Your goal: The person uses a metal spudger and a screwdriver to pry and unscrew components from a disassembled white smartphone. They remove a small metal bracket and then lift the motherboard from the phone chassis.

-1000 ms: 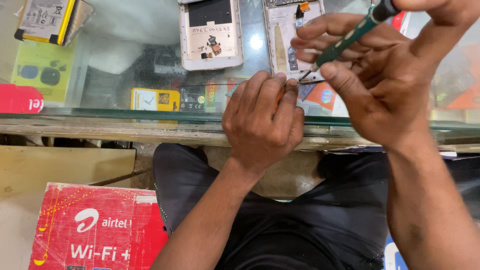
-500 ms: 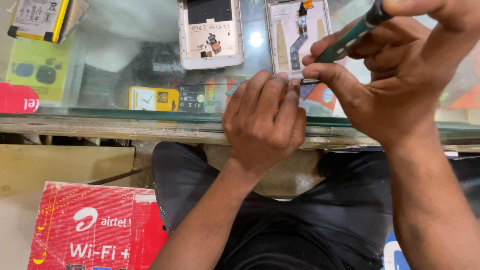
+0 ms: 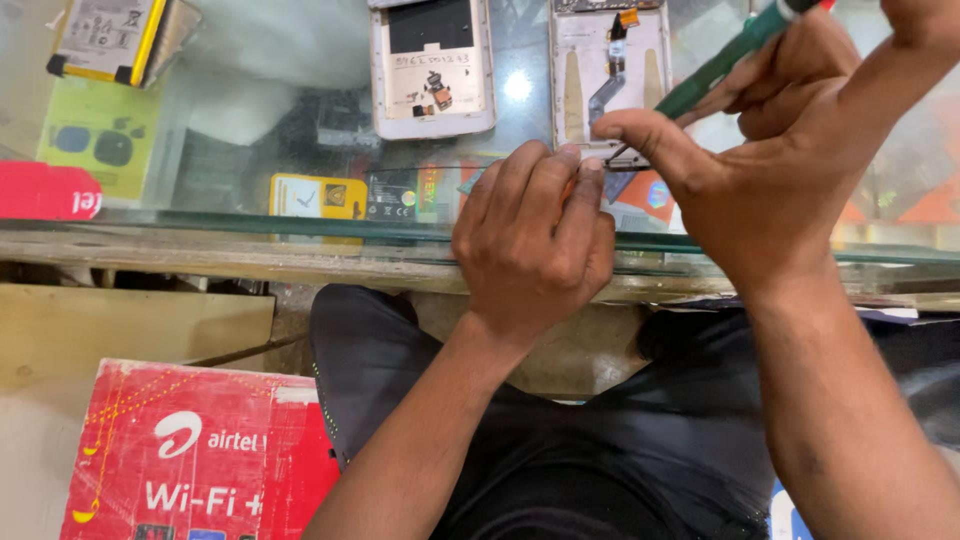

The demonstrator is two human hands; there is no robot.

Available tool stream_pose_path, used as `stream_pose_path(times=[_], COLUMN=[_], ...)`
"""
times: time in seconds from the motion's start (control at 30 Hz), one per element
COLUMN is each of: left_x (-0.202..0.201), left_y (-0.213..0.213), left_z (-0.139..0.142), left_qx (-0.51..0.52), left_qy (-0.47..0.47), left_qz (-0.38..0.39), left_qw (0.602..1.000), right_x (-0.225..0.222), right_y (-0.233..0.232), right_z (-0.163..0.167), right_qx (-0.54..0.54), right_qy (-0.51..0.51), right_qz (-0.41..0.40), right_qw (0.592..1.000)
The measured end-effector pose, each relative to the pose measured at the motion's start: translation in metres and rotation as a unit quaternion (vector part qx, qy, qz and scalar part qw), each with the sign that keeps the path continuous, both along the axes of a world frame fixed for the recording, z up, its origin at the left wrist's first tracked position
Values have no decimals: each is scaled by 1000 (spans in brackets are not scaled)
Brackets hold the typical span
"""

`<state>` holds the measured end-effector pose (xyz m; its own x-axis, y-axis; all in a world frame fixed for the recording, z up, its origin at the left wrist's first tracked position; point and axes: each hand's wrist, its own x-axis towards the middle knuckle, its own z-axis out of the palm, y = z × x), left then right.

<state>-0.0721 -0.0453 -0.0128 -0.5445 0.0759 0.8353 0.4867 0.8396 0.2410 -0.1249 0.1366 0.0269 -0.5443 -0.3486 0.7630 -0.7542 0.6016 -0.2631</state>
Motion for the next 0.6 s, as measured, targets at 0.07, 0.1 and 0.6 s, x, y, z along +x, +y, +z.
stream_pose_path(times=[0.07,0.1,0.6], left_x=[1,1,-2], left_y=[-1,-1,-3], left_z=[1,1,1], left_qx=[-1,-3,8], left_qy=[-2,-3,-7], left_qz=[-3,-2,-17], left_qw=[1000,1000,1000], right_x=[2,3,2], right_y=[-4,-5,-18], right_z=[7,13,51], right_qx=[-8,-5,43], right_qy=[-18,-33,-110], right_qz=[0,19,224], right_qw=[1000,999,967])
